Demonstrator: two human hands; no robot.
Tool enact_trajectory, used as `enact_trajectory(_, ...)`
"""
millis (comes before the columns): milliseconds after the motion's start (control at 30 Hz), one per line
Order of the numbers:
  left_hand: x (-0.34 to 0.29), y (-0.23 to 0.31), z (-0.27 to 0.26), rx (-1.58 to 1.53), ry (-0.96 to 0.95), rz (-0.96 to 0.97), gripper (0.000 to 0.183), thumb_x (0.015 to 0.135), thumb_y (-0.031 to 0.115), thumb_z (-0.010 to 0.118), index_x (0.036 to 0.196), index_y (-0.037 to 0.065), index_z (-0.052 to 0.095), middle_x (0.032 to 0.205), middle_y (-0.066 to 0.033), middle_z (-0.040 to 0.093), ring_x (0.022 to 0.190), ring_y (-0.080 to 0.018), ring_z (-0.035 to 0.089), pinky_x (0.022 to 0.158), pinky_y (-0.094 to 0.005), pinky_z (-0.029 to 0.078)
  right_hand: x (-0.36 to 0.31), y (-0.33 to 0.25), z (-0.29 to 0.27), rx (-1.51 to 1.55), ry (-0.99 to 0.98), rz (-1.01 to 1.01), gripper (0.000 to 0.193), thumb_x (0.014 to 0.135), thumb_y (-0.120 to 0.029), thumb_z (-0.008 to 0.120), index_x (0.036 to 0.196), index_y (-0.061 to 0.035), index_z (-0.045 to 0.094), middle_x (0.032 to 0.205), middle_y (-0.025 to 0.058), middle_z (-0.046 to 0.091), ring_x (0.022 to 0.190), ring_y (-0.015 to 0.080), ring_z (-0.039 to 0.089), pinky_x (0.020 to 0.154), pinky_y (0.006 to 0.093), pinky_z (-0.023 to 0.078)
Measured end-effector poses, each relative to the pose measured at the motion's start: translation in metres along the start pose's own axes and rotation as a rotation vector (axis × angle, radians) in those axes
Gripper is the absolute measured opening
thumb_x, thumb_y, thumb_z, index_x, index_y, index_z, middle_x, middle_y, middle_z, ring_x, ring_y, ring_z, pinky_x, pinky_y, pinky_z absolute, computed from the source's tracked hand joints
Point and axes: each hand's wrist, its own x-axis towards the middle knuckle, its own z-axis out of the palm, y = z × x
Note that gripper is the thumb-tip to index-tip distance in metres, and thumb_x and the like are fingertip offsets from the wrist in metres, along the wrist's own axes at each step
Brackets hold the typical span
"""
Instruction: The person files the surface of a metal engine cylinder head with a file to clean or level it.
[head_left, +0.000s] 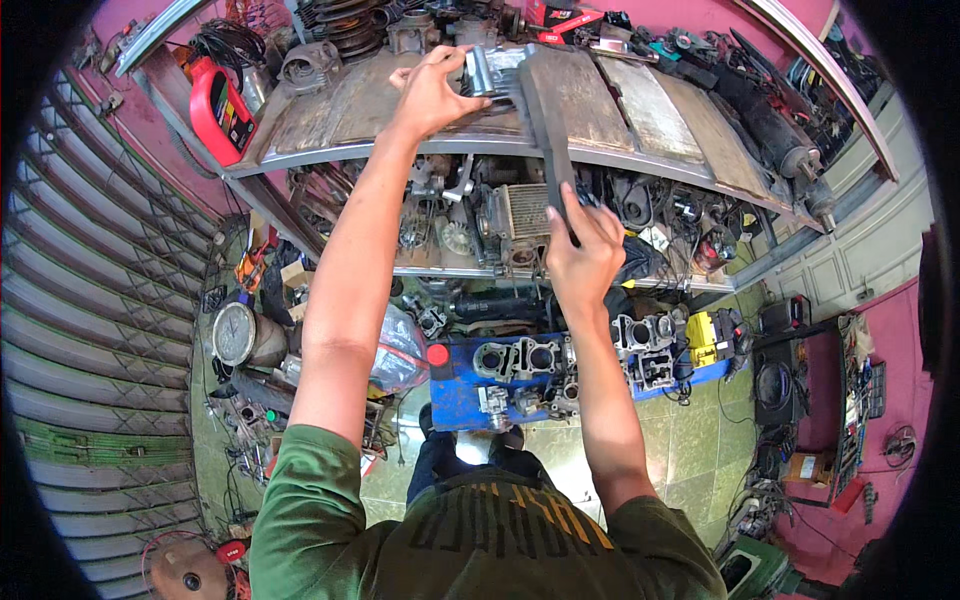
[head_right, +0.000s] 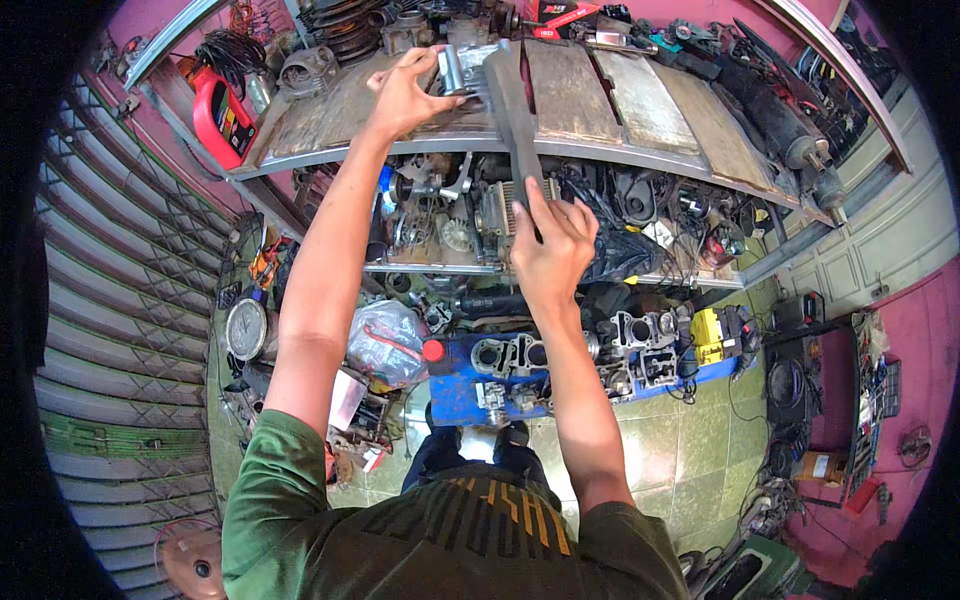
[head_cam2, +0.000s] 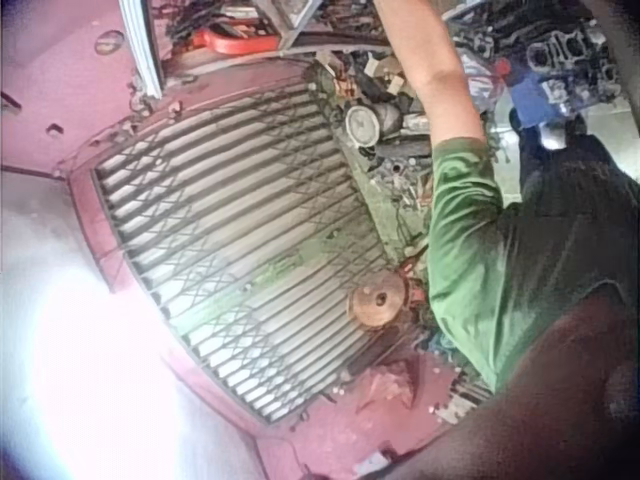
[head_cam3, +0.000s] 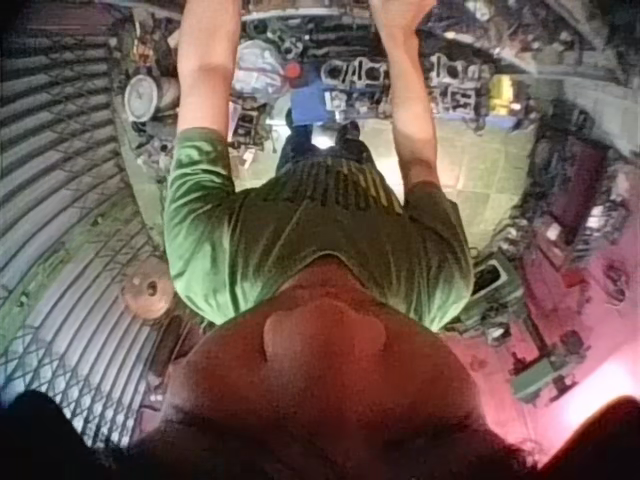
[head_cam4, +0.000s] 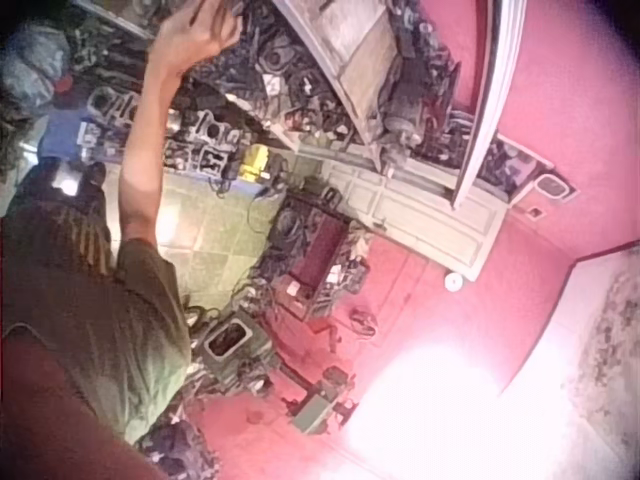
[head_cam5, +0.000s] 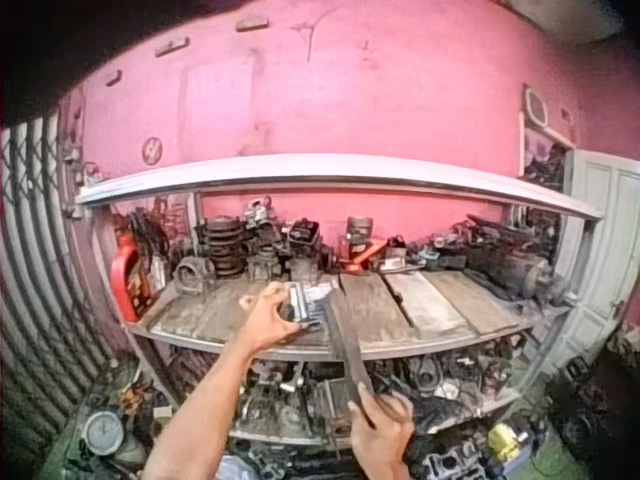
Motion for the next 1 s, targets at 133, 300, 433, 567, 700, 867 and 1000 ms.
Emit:
enact_trajectory(133,0.002,0.006,0.007,-0.031,0.002,0.023,0.080,0.065,0.044,0.092,0.137,0.020,0.065,0.135,-0.0013,0.063,0.125,-0.0225,0.059,0.105,-0.0488,0.025,0.035,0.011,0.021,-0.032,0.039,-0.056,0.041,0.081,-0.010,0.080,0.122,-0.0082,0.075,0.086,0.0088,0.075,0.086,0.0235,0.068,0.097,0.0423,0.045)
enact_trajectory(300,-0.005,0.004,-0.004,0.079,0.006,0.019,0.076,0.068,0.041,0.091,0.136,0.020,0.066,0.135,0.0017,0.063,0.129,-0.0205,0.057,0.106,-0.0456,0.025,-0.018,0.015,0.019,0.014,-0.044,-0.046,0.046,0.080,-0.010,0.081,0.125,-0.0081,0.073,0.084,0.0089,0.074,0.083,0.0238,0.067,0.096,0.0415,0.045)
enact_trajectory(433,-0.004,0.006,-0.003,0.019,0.016,-0.019,0.072,0.068,0.039,0.092,0.133,0.018,0.068,0.136,0.0012,0.063,0.130,-0.0197,0.056,0.106,-0.0420,0.027,0.006,0.009,0.003,0.015,0.041,-0.035,0.043,0.081,-0.009,0.080,0.124,-0.0076,0.074,0.083,0.0084,0.074,0.083,0.0239,0.068,0.096,0.0425,0.045)
enact_trajectory(567,-0.002,0.009,0.002,0.031,0.024,0.021,0.073,0.068,0.038,0.092,0.133,0.016,0.067,0.135,0.0008,0.063,0.129,-0.0196,0.057,0.105,-0.0404,0.029,0.046,0.024,0.019,-0.029,0.098,-0.117,0.044,0.081,-0.009,0.081,0.124,-0.0093,0.074,0.079,0.0090,0.072,0.081,0.0254,0.067,0.093,0.0435,0.046)
enact_trajectory(700,0.000,0.008,0.000,0.039,0.009,-0.039,0.076,0.068,0.043,0.091,0.135,0.019,0.066,0.136,0.0010,0.063,0.127,-0.0196,0.057,0.105,-0.0454,0.028,-0.014,0.031,0.020,0.020,-0.053,-0.045,0.044,0.078,-0.007,0.083,0.121,-0.0085,0.076,0.080,0.0096,0.074,0.078,0.0252,0.068,0.091,0.0418,0.046)
enact_trajectory(867,-0.003,0.007,0.000,0.044,-0.029,-0.002,0.080,0.069,0.043,0.090,0.141,0.023,0.061,0.137,0.0023,0.060,0.129,-0.0171,0.055,0.106,-0.0461,0.024,0.012,0.015,0.008,0.080,0.093,0.025,0.040,0.079,-0.007,0.082,0.119,-0.0057,0.077,0.082,0.0110,0.074,0.080,0.0260,0.067,0.089,0.0405,0.047)
enact_trajectory(1000,-0.002,0.018,0.004,0.014,-0.013,-0.015,0.080,0.068,0.043,0.090,0.141,0.022,0.062,0.137,0.0014,0.061,0.129,-0.0181,0.056,0.106,-0.0473,0.024,0.036,0.027,0.021,-0.001,0.096,-0.039,0.043,0.078,-0.007,0.083,0.120,-0.0087,0.076,0.080,0.0107,0.073,0.078,0.0268,0.066,0.086,0.0425,0.047)
